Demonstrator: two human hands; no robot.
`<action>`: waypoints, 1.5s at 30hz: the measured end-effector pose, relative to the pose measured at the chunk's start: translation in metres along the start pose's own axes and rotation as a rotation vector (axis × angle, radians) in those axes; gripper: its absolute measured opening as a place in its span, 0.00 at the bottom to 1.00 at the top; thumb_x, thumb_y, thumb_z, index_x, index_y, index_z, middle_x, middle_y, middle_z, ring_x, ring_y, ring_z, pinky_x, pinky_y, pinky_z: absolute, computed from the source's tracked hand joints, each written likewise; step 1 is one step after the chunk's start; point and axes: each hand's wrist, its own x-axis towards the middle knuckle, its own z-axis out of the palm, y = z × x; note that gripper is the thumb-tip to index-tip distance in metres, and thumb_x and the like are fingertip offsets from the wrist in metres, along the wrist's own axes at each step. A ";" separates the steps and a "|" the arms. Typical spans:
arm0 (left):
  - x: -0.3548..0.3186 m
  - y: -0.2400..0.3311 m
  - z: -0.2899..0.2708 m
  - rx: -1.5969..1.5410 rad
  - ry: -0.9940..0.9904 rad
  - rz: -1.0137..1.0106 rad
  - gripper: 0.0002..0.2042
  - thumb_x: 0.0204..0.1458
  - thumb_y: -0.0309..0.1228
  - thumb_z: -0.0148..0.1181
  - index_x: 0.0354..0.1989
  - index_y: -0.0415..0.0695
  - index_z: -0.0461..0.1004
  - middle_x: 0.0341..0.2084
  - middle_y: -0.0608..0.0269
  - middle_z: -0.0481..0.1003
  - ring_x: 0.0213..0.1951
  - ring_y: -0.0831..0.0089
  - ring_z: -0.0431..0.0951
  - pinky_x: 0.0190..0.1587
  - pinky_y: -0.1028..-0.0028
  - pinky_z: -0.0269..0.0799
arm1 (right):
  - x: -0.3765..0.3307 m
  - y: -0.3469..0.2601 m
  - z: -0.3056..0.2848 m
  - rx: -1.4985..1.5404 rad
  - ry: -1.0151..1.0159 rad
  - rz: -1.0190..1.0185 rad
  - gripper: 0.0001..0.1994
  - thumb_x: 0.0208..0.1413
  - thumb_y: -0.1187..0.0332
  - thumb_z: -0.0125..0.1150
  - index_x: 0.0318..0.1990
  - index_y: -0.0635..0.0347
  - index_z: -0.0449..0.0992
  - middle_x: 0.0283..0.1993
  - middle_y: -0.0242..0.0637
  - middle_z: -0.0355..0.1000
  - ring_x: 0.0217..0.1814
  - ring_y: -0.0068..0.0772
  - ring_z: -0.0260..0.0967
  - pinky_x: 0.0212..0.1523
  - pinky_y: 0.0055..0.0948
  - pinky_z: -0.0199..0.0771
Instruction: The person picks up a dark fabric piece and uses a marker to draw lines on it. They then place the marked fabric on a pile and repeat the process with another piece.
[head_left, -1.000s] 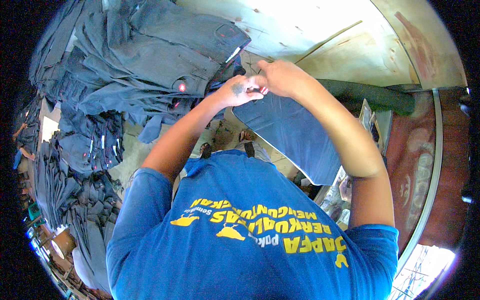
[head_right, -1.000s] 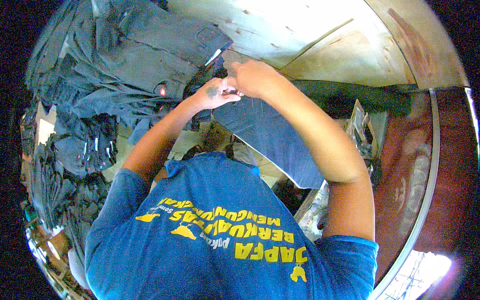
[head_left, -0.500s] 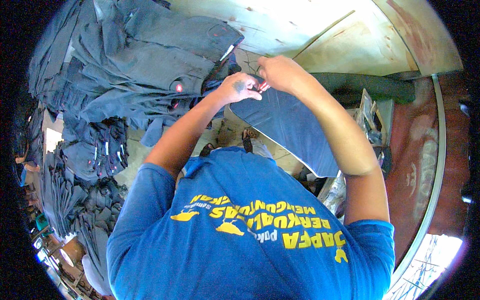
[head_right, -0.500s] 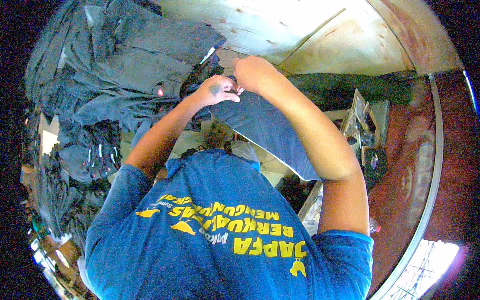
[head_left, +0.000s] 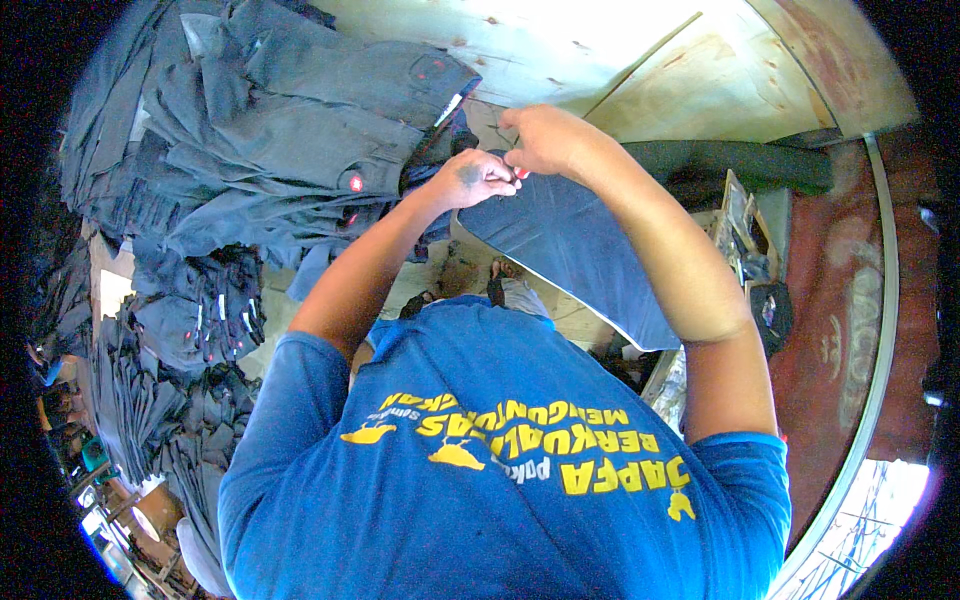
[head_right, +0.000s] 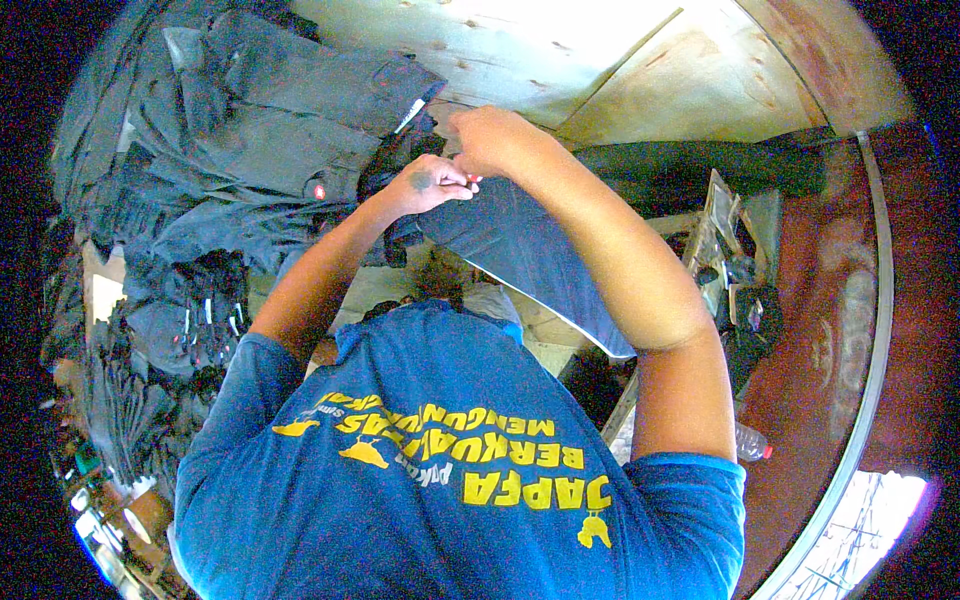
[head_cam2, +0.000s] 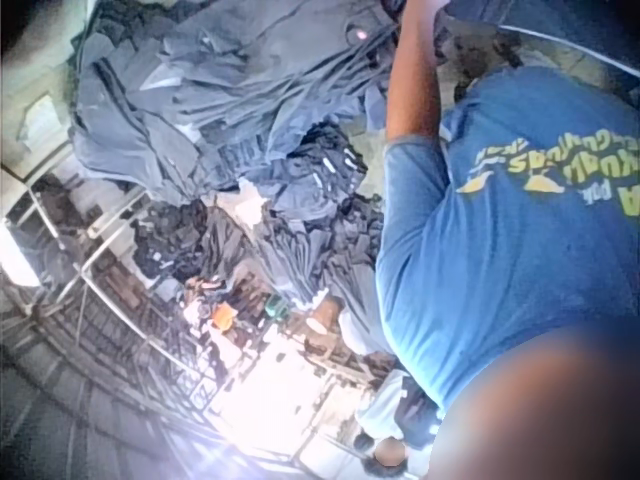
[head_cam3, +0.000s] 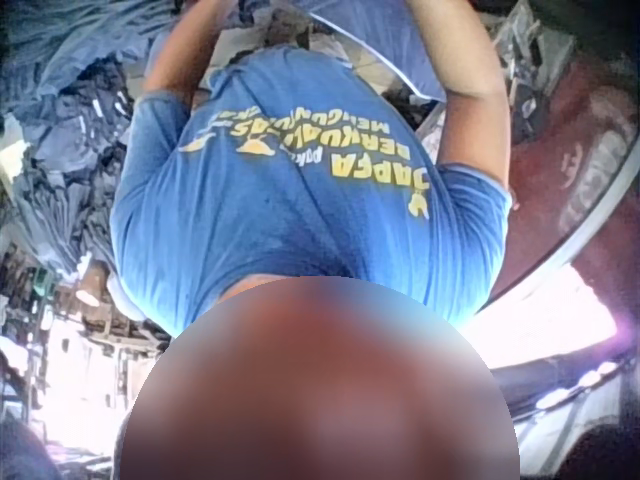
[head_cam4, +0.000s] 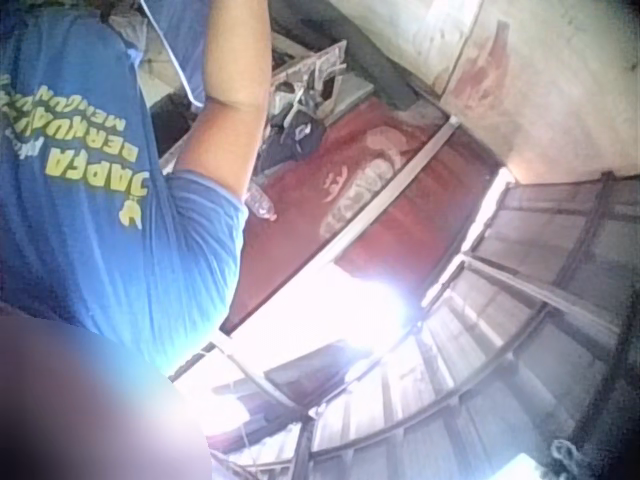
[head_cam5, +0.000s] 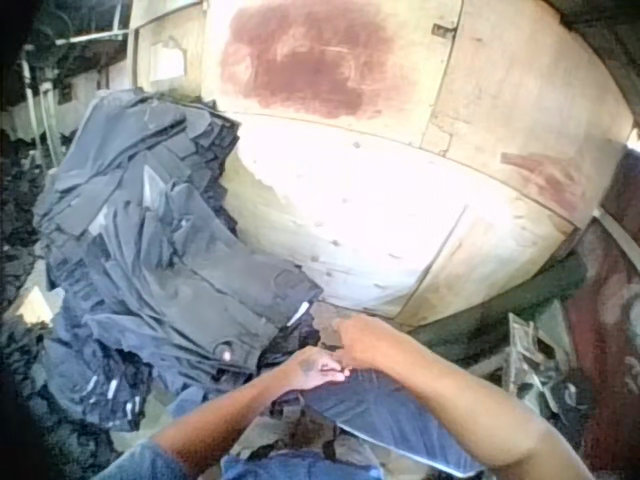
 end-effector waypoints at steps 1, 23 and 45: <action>0.000 0.000 0.001 0.007 -0.007 -0.097 0.18 0.49 0.32 0.76 0.48 0.42 0.82 0.44 0.62 0.84 0.42 0.71 0.85 0.48 0.70 0.79 | 0.001 0.001 0.000 0.037 -0.071 0.075 0.18 0.46 0.64 0.71 0.43 0.64 0.81 0.33 0.53 0.81 0.38 0.57 0.81 0.42 0.51 0.82; -0.014 0.008 -0.001 0.171 -0.024 -0.042 0.13 0.48 0.41 0.72 0.38 0.48 0.85 0.31 0.58 0.82 0.33 0.59 0.82 0.36 0.63 0.76 | -0.018 -0.018 -0.010 -0.232 -0.400 0.074 0.13 0.46 0.63 0.71 0.37 0.62 0.86 0.37 0.50 0.82 0.44 0.49 0.83 0.39 0.46 0.83; -0.076 0.020 0.005 -1.598 0.418 -0.290 0.15 0.65 0.42 0.53 0.27 0.54 0.59 0.20 0.75 0.54 0.23 0.79 0.56 0.26 0.75 0.53 | -0.320 -0.081 0.242 2.101 1.608 1.300 0.34 0.65 0.44 0.59 0.67 0.59 0.61 0.60 0.47 0.69 0.56 0.48 0.75 0.55 0.51 0.78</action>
